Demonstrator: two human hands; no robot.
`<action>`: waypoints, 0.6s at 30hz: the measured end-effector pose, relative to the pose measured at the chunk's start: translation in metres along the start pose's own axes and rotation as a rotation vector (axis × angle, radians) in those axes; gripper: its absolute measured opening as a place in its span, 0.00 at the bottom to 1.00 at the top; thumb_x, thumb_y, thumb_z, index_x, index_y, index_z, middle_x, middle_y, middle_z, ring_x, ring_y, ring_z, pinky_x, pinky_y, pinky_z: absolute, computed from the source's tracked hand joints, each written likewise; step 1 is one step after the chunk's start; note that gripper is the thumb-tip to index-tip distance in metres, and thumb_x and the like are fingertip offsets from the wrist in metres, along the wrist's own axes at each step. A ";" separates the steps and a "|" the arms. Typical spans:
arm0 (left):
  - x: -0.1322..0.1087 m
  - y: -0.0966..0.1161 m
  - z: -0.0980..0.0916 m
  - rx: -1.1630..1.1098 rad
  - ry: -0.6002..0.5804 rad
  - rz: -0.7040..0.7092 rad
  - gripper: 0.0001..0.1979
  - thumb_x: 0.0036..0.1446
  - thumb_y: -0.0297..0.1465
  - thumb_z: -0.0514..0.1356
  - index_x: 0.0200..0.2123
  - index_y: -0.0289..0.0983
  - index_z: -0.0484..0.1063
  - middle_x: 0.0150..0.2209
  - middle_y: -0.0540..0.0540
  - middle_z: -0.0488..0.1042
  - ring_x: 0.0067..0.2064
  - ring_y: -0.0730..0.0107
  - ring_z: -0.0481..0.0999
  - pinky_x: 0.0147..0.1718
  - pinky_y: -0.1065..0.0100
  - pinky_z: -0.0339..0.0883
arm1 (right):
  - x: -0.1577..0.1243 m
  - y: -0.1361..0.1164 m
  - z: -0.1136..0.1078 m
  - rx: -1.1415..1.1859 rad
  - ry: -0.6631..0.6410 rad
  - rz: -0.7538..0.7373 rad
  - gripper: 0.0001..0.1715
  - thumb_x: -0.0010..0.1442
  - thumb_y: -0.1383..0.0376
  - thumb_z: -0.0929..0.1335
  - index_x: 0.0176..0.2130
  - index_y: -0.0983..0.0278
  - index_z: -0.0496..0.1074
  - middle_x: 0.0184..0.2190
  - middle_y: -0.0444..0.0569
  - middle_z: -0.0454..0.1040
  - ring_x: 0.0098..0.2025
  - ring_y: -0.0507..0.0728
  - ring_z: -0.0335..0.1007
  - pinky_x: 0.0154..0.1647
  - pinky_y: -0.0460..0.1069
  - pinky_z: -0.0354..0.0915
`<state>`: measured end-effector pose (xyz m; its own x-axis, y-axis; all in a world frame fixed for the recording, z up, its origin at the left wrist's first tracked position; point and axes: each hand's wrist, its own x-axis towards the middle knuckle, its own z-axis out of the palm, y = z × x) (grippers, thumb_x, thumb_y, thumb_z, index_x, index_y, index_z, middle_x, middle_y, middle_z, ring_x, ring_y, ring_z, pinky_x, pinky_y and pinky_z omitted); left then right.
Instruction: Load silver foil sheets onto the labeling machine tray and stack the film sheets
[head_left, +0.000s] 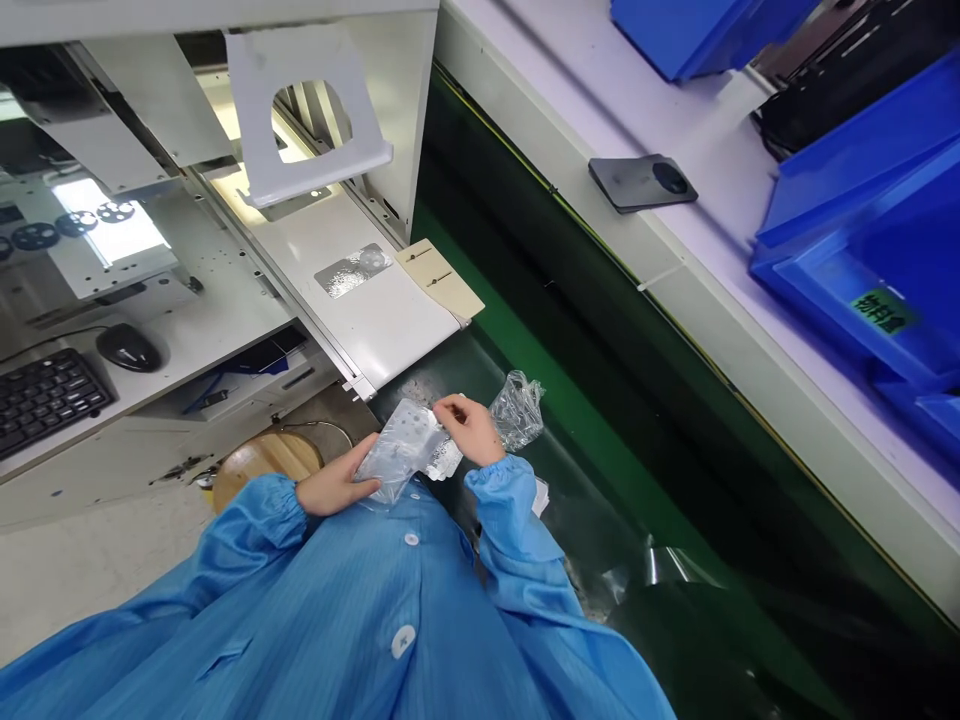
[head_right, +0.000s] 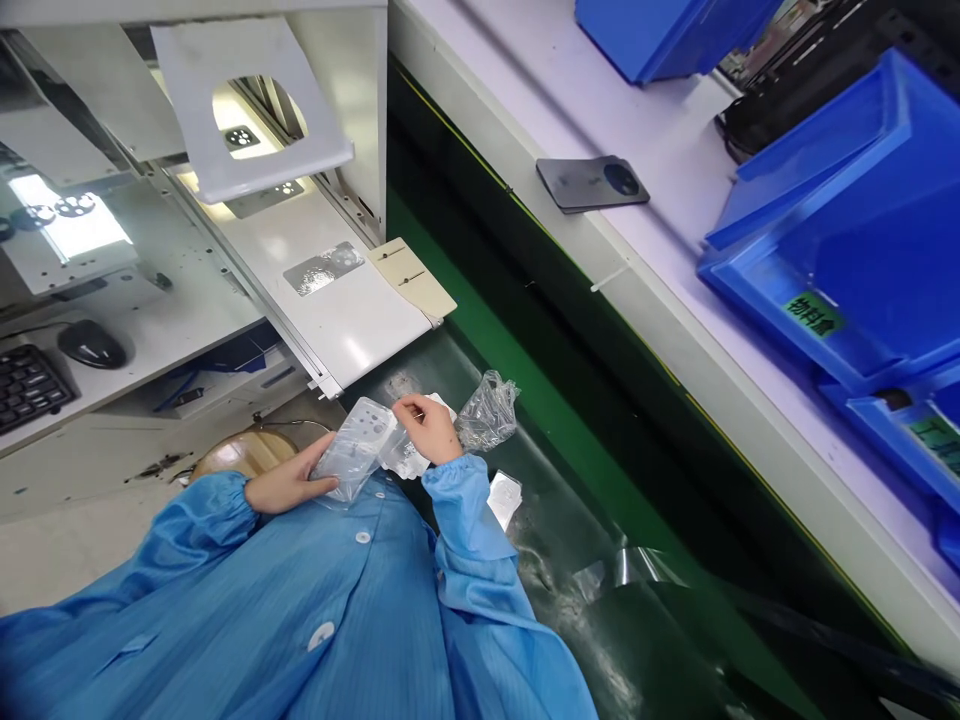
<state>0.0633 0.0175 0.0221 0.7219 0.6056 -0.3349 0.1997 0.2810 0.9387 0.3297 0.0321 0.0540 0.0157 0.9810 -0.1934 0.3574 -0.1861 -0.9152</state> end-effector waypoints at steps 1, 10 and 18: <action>-0.001 0.001 -0.003 0.018 0.000 -0.001 0.38 0.55 0.36 0.64 0.65 0.36 0.53 0.62 0.36 0.62 0.63 0.51 0.60 0.64 0.52 0.51 | 0.003 -0.010 0.000 -0.014 -0.049 -0.009 0.15 0.61 0.55 0.66 0.33 0.63 0.76 0.27 0.45 0.75 0.29 0.53 0.69 0.32 0.46 0.64; -0.020 -0.013 -0.023 0.002 0.166 -0.052 0.38 0.49 0.37 0.68 0.62 0.35 0.60 0.61 0.37 0.66 0.62 0.49 0.62 0.63 0.54 0.53 | 0.036 -0.042 0.012 -0.191 -0.341 -0.155 0.13 0.62 0.56 0.66 0.33 0.63 0.73 0.28 0.43 0.73 0.29 0.51 0.66 0.32 0.46 0.62; -0.035 -0.018 -0.036 -0.178 0.148 -0.008 0.33 0.54 0.34 0.65 0.62 0.35 0.60 0.47 0.40 0.78 0.49 0.55 0.75 0.51 0.58 0.69 | 0.092 -0.030 0.019 0.046 -0.199 -0.047 0.15 0.61 0.53 0.64 0.32 0.62 0.66 0.25 0.42 0.68 0.28 0.53 0.65 0.31 0.47 0.65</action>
<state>0.0107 0.0180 0.0140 0.6130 0.7020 -0.3625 0.0754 0.4048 0.9113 0.3021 0.1265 0.0571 -0.1864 0.9594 -0.2119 0.3103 -0.1471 -0.9392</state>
